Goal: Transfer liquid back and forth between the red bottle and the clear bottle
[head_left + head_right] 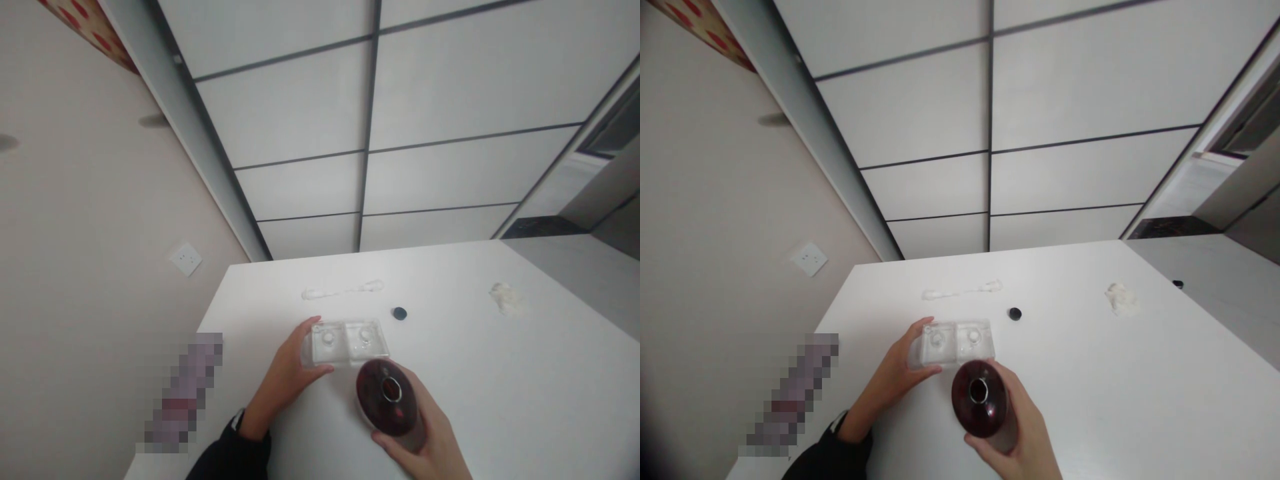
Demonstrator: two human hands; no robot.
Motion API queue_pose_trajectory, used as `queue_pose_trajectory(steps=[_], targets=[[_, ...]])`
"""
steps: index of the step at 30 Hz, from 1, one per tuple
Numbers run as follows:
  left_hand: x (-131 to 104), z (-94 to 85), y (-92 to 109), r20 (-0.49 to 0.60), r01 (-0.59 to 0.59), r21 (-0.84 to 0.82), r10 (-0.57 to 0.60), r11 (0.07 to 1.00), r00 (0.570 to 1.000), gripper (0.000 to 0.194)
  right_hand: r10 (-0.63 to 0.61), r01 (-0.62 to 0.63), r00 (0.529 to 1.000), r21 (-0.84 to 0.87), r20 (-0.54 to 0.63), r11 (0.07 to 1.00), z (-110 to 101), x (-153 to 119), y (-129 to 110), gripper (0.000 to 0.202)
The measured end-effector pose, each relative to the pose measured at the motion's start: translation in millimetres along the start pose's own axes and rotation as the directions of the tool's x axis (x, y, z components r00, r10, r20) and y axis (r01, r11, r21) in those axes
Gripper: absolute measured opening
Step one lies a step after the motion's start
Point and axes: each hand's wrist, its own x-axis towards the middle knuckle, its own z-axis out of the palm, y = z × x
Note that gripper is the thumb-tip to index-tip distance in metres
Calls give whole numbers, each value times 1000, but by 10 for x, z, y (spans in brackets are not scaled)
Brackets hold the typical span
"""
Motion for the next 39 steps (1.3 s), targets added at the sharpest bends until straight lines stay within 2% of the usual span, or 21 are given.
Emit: queue_pose_trajectory(steps=[8, 11, 13, 14, 15, 17, 18, 21, 22, 24, 27, 30, 34, 39], targets=[[2, 14, -24, -8, -3, 11, 3, 1000, 1000, 84, 45, -47, 997, 20, 62, 999, 8, -64, 53, 66], [-2, 5, -7, -8, -4, 16, 4, 1000, 1000, 84, 99, -108, 990, 87, 100, 990, 38, -140, 111, 83], [-5, -1, 11, -7, -3, 17, 3, 1000, 1000, 82, 140, -145, 989, 174, 38, 974, 35, -169, 126, 98], [-7, -3, 20, -7, -2, 18, 2, 1000, 1000, 82, 158, -149, 987, 224, -21, 963, 20, -172, 126, 96], [-8, -4, 28, -7, -2, 19, 2, 1000, 1000, 81, 176, -146, 980, 273, -91, 951, -4, -168, 123, 85], [-7, -3, 40, -9, -2, 22, 2, 1000, 1000, 81, 254, -172, 948, 362, -193, 916, -70, -145, 117, 51], [-5, -2, 45, -12, -2, 24, 2, 1000, 1000, 82, 325, -215, 921, 413, -216, 885, -103, -134, 117, 43], [-3, -6, 54, -25, 1, 34, -1, 999, 1000, 81, 573, -392, 795, 552, -198, 736, -159, -137, 136, 50], [-7, -11, 57, -33, 2, 38, 0, 999, 999, 79, 629, -433, 755, 578, -187, 691, -157, -152, 145, 55], [-24, -28, 66, -52, -1, 50, 4, 999, 999, 76, 687, -472, 703, 604, -183, 643, -126, -182, 152, 62], [-89, -73, 96, -98, -4, 73, 11, 997, 995, 72, 717, -472, 671, 635, -191, 611, -63, -168, 114, 71], [-196, -143, 161, -171, -9, 124, 30, 992, 985, 71, 729, -461, 659, 669, -182, 583, -37, -83, 37, 74], [-345, -265, 302, -252, -55, 231, 114, 971, 961, 72, 730, -451, 660, 685, -176, 572, -52, -6, -18, 73], [-442, -410, 528, -274, -109, 335, 208, 936, 939, 80, 716, -462, 673, 651, -185, 603, -64, -30, 16, 71]])
